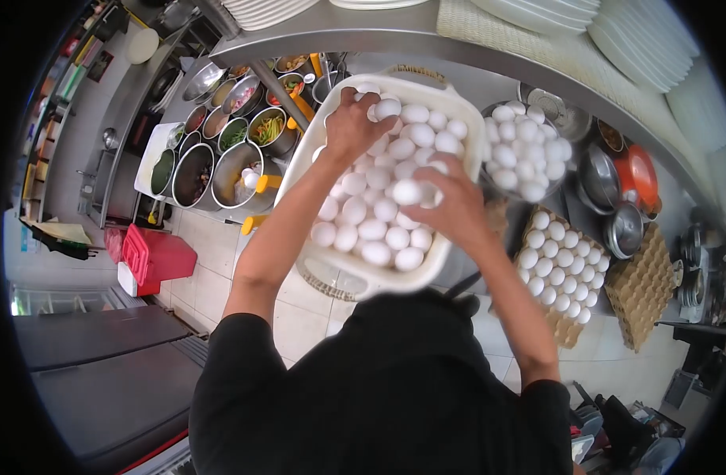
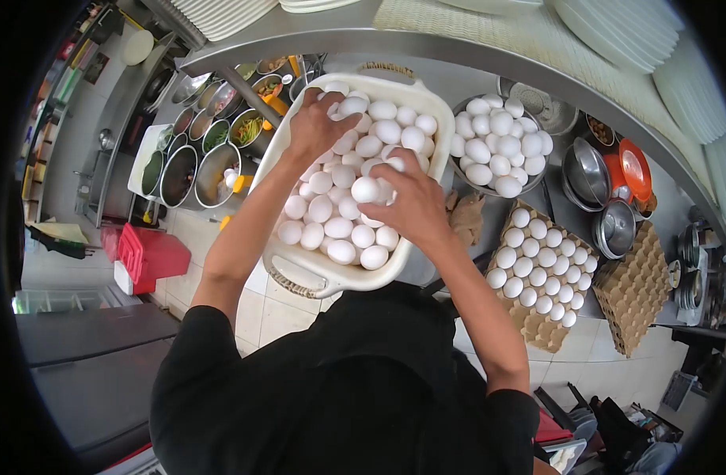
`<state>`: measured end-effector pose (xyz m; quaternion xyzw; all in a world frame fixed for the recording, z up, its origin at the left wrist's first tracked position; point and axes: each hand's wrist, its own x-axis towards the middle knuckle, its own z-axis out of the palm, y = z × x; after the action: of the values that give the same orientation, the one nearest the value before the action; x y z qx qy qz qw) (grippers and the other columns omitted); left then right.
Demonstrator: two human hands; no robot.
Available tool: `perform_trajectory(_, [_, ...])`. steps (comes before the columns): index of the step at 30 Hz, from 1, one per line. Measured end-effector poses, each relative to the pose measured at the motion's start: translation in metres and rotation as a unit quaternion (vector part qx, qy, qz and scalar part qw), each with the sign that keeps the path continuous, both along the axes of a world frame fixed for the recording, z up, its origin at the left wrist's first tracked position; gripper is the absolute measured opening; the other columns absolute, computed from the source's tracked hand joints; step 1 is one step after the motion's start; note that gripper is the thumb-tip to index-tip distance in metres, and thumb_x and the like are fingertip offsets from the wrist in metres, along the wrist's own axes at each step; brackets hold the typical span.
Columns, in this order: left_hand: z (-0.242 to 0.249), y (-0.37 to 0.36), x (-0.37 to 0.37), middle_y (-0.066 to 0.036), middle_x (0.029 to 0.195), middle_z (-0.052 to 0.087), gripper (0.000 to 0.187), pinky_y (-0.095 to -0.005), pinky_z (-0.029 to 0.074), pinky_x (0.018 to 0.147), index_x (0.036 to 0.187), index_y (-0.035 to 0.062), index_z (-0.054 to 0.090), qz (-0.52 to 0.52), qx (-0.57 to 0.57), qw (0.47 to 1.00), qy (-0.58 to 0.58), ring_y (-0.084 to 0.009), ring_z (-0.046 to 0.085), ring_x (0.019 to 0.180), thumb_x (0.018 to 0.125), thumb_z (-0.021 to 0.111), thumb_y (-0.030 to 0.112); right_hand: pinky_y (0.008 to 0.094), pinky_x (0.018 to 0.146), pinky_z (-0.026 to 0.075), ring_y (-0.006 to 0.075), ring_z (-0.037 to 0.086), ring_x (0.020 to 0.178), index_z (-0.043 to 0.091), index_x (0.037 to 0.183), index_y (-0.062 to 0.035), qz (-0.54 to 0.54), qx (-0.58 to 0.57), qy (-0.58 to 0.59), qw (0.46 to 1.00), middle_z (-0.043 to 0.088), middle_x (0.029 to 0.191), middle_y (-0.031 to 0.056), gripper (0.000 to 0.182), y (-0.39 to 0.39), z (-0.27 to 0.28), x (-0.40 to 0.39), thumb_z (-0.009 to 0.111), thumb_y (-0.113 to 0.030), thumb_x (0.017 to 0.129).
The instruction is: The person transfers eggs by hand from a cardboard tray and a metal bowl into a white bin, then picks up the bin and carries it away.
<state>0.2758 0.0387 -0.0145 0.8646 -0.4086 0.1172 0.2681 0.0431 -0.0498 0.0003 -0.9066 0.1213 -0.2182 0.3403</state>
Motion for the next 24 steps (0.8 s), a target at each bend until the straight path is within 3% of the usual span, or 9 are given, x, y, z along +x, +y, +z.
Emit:
perform_trajectory(2, [-0.013,0.002,0.014,-0.019,0.12,0.059,0.048,-0.0431,0.057,0.076,0.109,0.015,0.072,-0.008,-0.004,1.0,-0.025,-0.0339,0.069,0.09,0.072,0.081,0.044,0.0402,0.084,0.053,0.028,0.064,0.102,0.069,0.102,-0.0177,0.088,-0.011,0.081,0.993,0.054,0.128,0.0052,0.046,-0.005,-0.007,0.017,0.086,-0.033,0.062])
perform_trajectory(3, [-0.013,0.003,0.014,-0.018,0.119,0.059,0.048,-0.0432,0.057,0.073,0.108,0.015,0.072,-0.017,0.006,0.999,-0.027,-0.0332,0.069,0.09,0.072,0.081,0.045,0.0398,0.084,0.053,0.029,0.064,0.101,0.069,0.1,-0.017,0.119,0.016,0.069,0.99,0.054,0.128,0.0058,0.044,-0.007,-0.007,0.02,0.085,-0.031,0.062])
perform_trajectory(10, [-0.023,-0.004,0.004,-0.017,0.109,0.059,0.045,-0.0455,0.057,0.058,0.108,0.0133,0.07,0.013,0.035,0.997,-0.074,-0.0342,0.069,0.083,0.076,0.076,0.045,0.0406,0.091,0.049,0.0305,0.061,0.107,0.069,0.102,-0.0122,0.242,-0.007,0.185,0.952,0.052,0.132,0.0087,0.047,-0.031,0.007,0.024,0.083,-0.032,0.061])
perform_trajectory(16, [-0.022,-0.002,-0.002,-0.018,0.104,0.058,0.044,-0.0465,0.056,0.056,0.112,0.0132,0.068,0.027,0.051,0.992,-0.11,-0.0377,0.066,0.083,0.081,0.072,0.044,0.0405,0.092,0.048,0.0306,0.06,0.109,0.071,0.099,-0.0112,0.253,-0.018,0.127,0.959,0.049,0.139,0.0091,0.046,-0.042,-0.005,0.02,0.083,-0.034,0.06])
perform_trajectory(20, [-0.02,0.003,-0.006,-0.018,0.107,0.058,0.045,-0.0468,0.056,0.057,0.116,0.0139,0.067,0.022,0.039,0.99,-0.133,-0.0375,0.065,0.085,0.082,0.071,0.043,0.0425,0.101,0.043,0.0309,0.054,0.119,0.074,0.1,-0.0117,0.259,-0.063,0.099,0.959,0.044,0.146,0.0102,0.05,-0.046,-0.008,0.015,0.084,-0.034,0.057])
perform_trajectory(24, [-0.015,0.016,-0.014,-0.022,0.125,0.057,0.052,-0.046,0.057,0.064,0.123,0.0145,0.065,0.016,0.034,0.984,-0.171,-0.0398,0.065,0.095,0.08,0.072,0.043,0.047,0.108,0.037,0.035,0.046,0.128,0.074,0.105,-0.0123,0.229,-0.078,0.081,0.967,0.041,0.15,0.0109,0.056,-0.044,-0.002,0.004,0.085,-0.034,0.054])
